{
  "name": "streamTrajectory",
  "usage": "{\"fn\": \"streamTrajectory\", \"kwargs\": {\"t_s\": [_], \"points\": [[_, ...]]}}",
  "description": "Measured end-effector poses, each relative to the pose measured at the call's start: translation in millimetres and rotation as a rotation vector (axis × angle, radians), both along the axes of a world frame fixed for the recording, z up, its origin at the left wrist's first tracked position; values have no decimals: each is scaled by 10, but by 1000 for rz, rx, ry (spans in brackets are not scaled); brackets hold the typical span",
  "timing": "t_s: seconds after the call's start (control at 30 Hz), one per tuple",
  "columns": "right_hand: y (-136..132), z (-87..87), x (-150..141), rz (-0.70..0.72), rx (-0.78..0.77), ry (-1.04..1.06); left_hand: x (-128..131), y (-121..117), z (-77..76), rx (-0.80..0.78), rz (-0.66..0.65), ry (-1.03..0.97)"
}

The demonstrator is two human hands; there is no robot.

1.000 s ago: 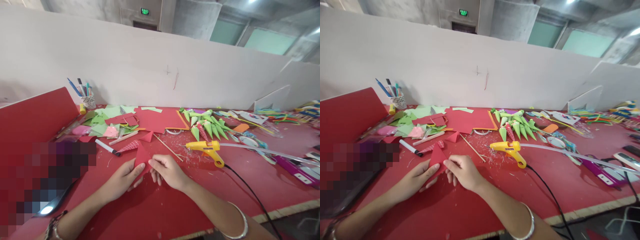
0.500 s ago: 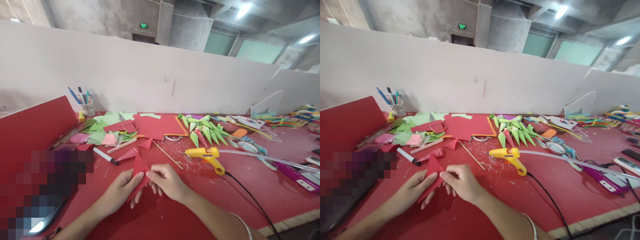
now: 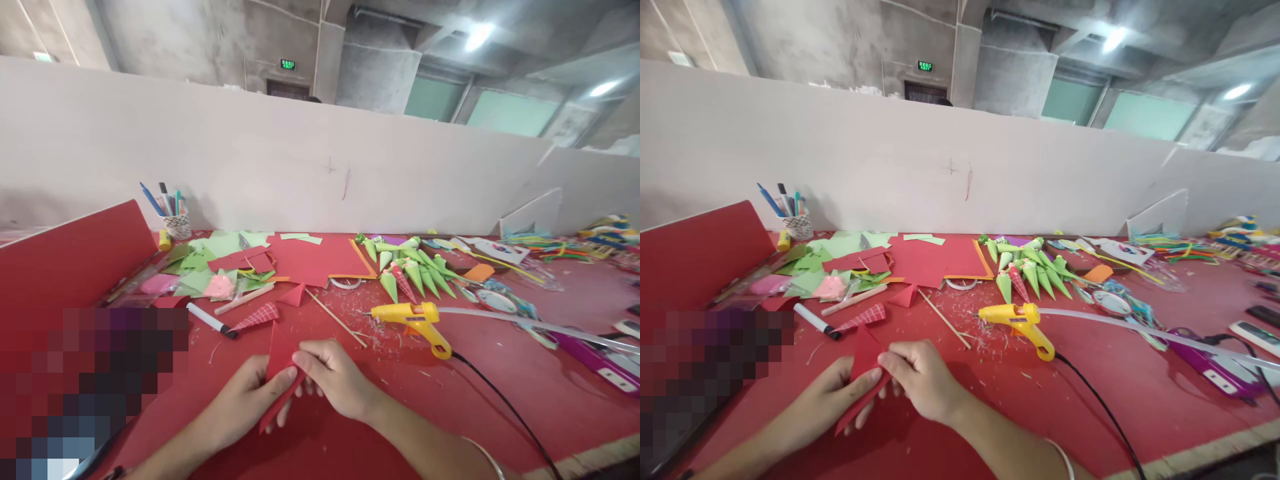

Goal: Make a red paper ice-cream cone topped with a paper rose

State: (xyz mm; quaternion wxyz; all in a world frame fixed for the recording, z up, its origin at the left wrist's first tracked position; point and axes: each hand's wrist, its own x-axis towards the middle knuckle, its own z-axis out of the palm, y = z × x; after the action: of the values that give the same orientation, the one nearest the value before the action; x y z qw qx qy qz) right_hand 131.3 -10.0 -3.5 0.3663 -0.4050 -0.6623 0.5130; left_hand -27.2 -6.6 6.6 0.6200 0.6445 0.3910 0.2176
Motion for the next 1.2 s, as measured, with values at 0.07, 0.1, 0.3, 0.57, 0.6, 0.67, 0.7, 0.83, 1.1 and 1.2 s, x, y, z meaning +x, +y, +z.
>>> {"fn": "streamTrajectory", "kwargs": {"t_s": [0.07, 0.1, 0.3, 0.57, 0.6, 0.67, 0.7, 0.83, 1.1, 1.2], "points": [[-6, 17, -4, 7, -4, 12, 11, -8, 6, 15, 9, 6], [-8, 24, -4, 16, -12, 20, 13, -11, 9, 17, 20, 11], [3, 21, 16, 96, -22, 42, 0, -35, 12, 44, 37, 16], [10, 7, 7, 91, -50, 60, -7, -57, -18, 25, 77, -57], [9, 10, 5, 88, -63, 66, -10, -52, -16, 26, 77, -49], [5, 18, 7, 86, -81, 67, -21, -40, -9, 44, 86, -28], [3, 22, 11, 90, -75, 57, -27, -35, -6, 69, 106, -18], [-3, 26, 25, 116, 41, -39, -30, -21, -16, 179, 243, 17], [-48, 100, 7, -2, 131, -66, 1, -4, -16, 151, 425, 121], [-65, 150, 33, 8, 228, -9, -10, 4, -15, 116, 462, 154]]}}
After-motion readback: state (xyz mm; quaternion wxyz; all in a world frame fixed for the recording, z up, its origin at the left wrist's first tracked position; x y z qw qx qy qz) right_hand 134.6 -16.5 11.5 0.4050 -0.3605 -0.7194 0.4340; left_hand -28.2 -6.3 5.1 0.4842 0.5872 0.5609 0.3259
